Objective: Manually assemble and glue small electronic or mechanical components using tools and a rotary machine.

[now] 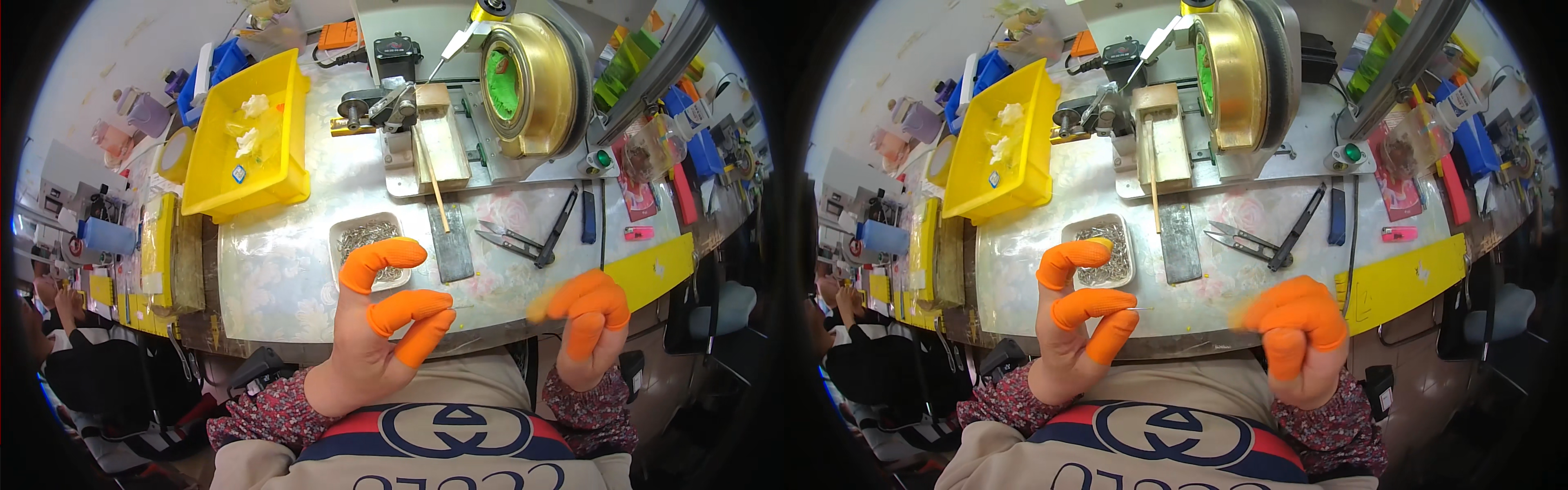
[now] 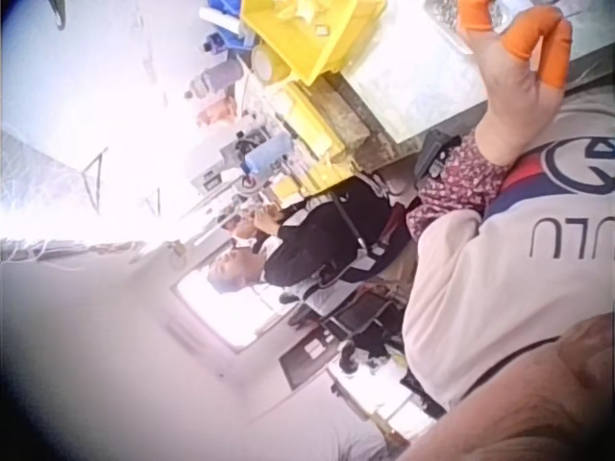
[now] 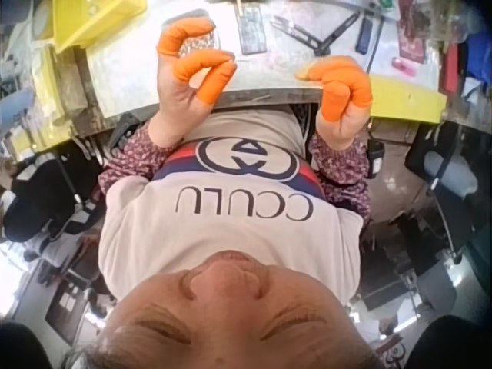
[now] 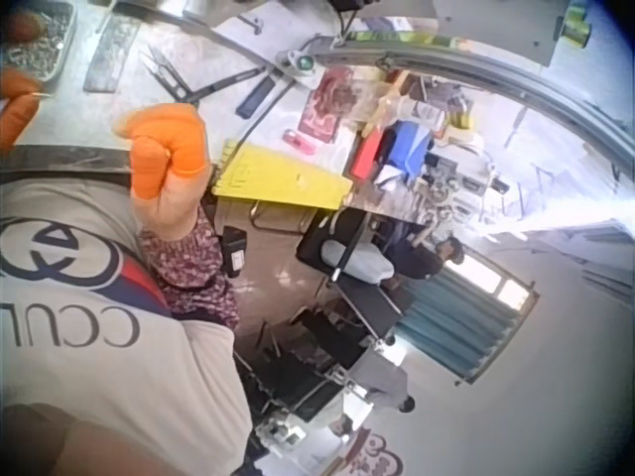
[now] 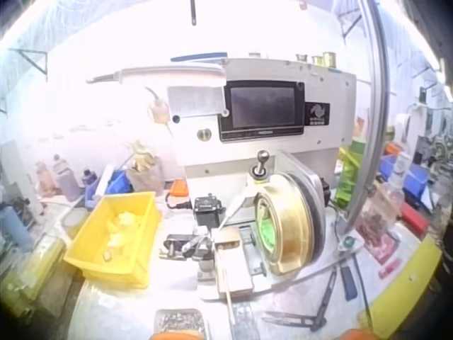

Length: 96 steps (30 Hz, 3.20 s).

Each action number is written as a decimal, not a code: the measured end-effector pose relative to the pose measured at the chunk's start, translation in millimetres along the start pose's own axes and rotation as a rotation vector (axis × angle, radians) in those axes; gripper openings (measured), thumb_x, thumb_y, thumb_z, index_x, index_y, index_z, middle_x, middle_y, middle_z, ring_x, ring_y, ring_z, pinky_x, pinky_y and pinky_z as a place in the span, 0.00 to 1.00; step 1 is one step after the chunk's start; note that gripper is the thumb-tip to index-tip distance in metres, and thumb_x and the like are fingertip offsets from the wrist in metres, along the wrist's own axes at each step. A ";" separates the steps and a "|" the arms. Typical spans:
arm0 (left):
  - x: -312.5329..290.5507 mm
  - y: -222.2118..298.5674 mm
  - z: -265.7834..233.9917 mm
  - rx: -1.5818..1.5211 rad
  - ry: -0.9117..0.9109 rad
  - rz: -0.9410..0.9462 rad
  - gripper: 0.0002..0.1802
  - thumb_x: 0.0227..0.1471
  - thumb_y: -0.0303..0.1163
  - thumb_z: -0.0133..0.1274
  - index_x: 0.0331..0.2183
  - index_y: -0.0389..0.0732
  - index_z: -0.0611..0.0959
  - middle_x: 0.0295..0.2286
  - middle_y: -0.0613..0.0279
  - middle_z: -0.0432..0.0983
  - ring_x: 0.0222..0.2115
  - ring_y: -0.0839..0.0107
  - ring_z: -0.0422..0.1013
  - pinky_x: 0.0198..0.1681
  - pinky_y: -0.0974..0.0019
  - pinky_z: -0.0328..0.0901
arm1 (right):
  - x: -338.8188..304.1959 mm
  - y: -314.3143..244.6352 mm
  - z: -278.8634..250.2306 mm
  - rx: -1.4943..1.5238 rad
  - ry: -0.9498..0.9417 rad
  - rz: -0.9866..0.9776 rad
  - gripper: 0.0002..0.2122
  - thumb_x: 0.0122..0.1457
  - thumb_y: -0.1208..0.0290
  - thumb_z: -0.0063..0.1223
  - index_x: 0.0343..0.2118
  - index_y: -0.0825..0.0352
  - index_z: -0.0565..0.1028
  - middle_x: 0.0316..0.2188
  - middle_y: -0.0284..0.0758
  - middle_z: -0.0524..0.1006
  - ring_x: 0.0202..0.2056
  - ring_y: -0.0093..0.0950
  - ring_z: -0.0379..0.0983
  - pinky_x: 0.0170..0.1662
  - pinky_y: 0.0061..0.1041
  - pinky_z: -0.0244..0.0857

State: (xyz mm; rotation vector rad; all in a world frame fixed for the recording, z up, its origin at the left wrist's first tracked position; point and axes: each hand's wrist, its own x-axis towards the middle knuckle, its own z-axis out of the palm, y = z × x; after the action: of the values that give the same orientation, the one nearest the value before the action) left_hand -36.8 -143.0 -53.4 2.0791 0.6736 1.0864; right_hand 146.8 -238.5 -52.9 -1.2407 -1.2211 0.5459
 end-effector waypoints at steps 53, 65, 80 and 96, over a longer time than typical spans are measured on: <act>0.5 -4.5 -10.2 -0.258 0.007 -0.174 0.07 0.40 0.24 0.54 0.27 0.39 0.76 0.32 0.58 0.65 0.35 0.68 0.63 0.40 0.69 0.57 | 34.4 -14.4 26.2 -0.529 -0.201 -0.471 0.12 0.36 0.68 0.63 0.25 0.56 0.73 0.28 0.24 0.74 0.35 0.28 0.70 0.45 0.38 0.53; 9.7 11.4 -23.3 -0.587 -0.296 -0.266 0.06 0.44 0.25 0.52 0.30 0.40 0.74 0.33 0.62 0.66 0.37 0.71 0.62 0.43 0.68 0.56 | 35.3 -22.3 27.6 -0.347 -0.291 -0.583 0.12 0.40 0.78 0.55 0.30 0.59 0.73 0.32 0.27 0.74 0.31 0.26 0.70 0.35 0.26 0.62; 59.9 2.2 -43.0 0.516 -0.123 0.503 0.14 0.28 0.31 0.59 0.26 0.54 0.80 0.29 0.73 0.71 0.31 0.72 0.68 0.41 0.55 0.49 | 53.0 -10.7 60.4 0.362 -0.128 0.008 0.11 0.49 0.86 0.45 0.33 0.67 0.60 0.31 0.38 0.67 0.32 0.24 0.66 0.38 0.21 0.59; 141.1 -41.6 -54.5 -0.104 0.270 0.136 0.07 0.35 0.21 0.56 0.25 0.38 0.78 0.31 0.60 0.67 0.33 0.70 0.64 0.40 0.69 0.57 | 137.2 22.9 113.3 0.928 0.175 0.510 0.11 0.56 0.71 0.44 0.41 0.69 0.69 0.43 0.31 0.67 0.45 0.19 0.60 0.51 0.21 0.49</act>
State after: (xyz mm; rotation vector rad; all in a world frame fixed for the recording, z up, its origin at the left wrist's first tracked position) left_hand -15.5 0.4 6.6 1.9305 0.5958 1.4664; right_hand 95.9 -67.3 -35.5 -0.7425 -0.3683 1.1829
